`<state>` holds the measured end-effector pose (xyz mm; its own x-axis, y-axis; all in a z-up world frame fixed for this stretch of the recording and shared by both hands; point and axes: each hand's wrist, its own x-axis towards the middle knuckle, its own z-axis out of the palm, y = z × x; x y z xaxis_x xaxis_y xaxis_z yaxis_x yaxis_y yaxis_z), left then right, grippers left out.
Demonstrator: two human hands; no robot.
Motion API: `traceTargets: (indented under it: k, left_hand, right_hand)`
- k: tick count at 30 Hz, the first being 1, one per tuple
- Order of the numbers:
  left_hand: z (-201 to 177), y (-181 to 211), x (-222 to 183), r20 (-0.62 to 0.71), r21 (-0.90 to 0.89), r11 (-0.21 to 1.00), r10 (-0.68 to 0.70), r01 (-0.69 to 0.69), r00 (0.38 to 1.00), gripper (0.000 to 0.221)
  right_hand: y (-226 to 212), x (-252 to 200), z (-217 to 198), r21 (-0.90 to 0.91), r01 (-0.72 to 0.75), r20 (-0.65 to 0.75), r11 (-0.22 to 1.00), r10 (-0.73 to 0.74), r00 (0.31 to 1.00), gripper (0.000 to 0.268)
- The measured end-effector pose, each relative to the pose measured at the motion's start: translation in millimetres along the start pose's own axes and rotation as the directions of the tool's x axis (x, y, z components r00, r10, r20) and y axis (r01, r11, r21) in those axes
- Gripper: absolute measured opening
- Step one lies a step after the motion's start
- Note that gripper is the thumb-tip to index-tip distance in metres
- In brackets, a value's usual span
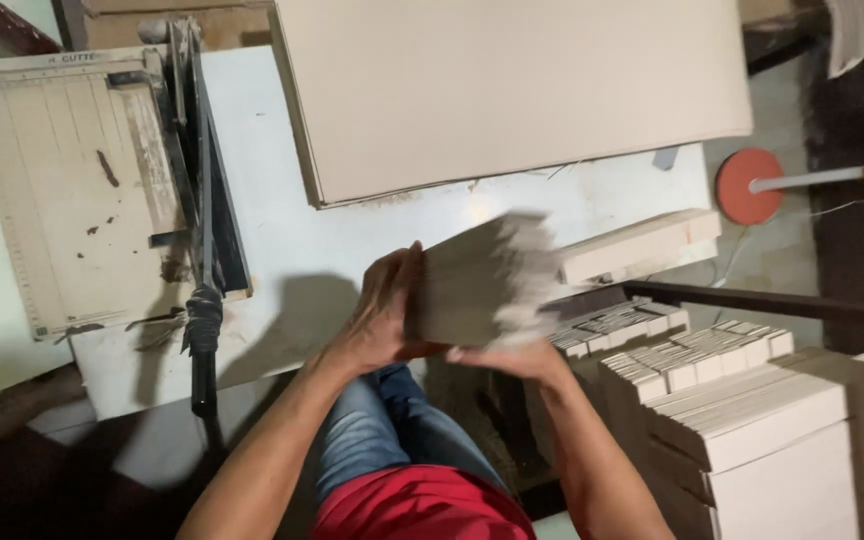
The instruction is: Using a manual guillotine paper cutter to slice paper sheets into uniform strips and then stacking the strips.
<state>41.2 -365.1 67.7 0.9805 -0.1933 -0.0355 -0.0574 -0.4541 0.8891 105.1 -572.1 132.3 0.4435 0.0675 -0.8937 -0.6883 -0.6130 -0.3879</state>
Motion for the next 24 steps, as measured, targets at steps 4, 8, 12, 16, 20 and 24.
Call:
traceTargets:
  k: [4, 8, 12, 16, 20, 24]
  left_hand:
    - [-4, -8, -1, -0.051, -0.019, 0.994, 0.105, -0.106, 0.993, 0.144]
    - [7, -31, -1, -0.09, -0.051, 0.987, 0.144, -0.149, 0.985, 0.162]
    - [18, -45, 0, -0.111, -0.078, 0.979, 0.181, -0.19, 0.977, 0.154]
    - [25, -44, 16, -0.183, -0.176, 0.96, 0.187, -0.22, 0.965, 0.149]
    - [25, -34, 22, -0.265, -0.068, 0.955, 0.261, -0.288, 0.928, 0.141]
    - [30, -34, 17, -0.289, -0.009, 0.923, 0.366, -0.385, 0.885, 0.131]
  right_hand:
    - [3, 24, 12, -0.01, 0.464, 0.128, 0.886, -0.459, 0.879, 0.122]
    - [17, 50, 22, 0.091, 0.874, 0.28, 0.478, -0.854, 0.438, 0.149]
    - [21, 45, 22, 0.097, 0.869, 0.249, 0.485, -0.857, 0.451, 0.15]
    - [-2, 2, 10, -0.159, 0.877, 0.218, 0.454, -0.85, 0.48, 0.162]
    - [-38, -87, 6, -0.446, 0.871, -0.04, 0.205, -0.977, 0.21, 0.145]
    - [-44, -67, 28, -0.733, 0.678, -0.176, 0.041, -0.976, -0.131, 0.126]
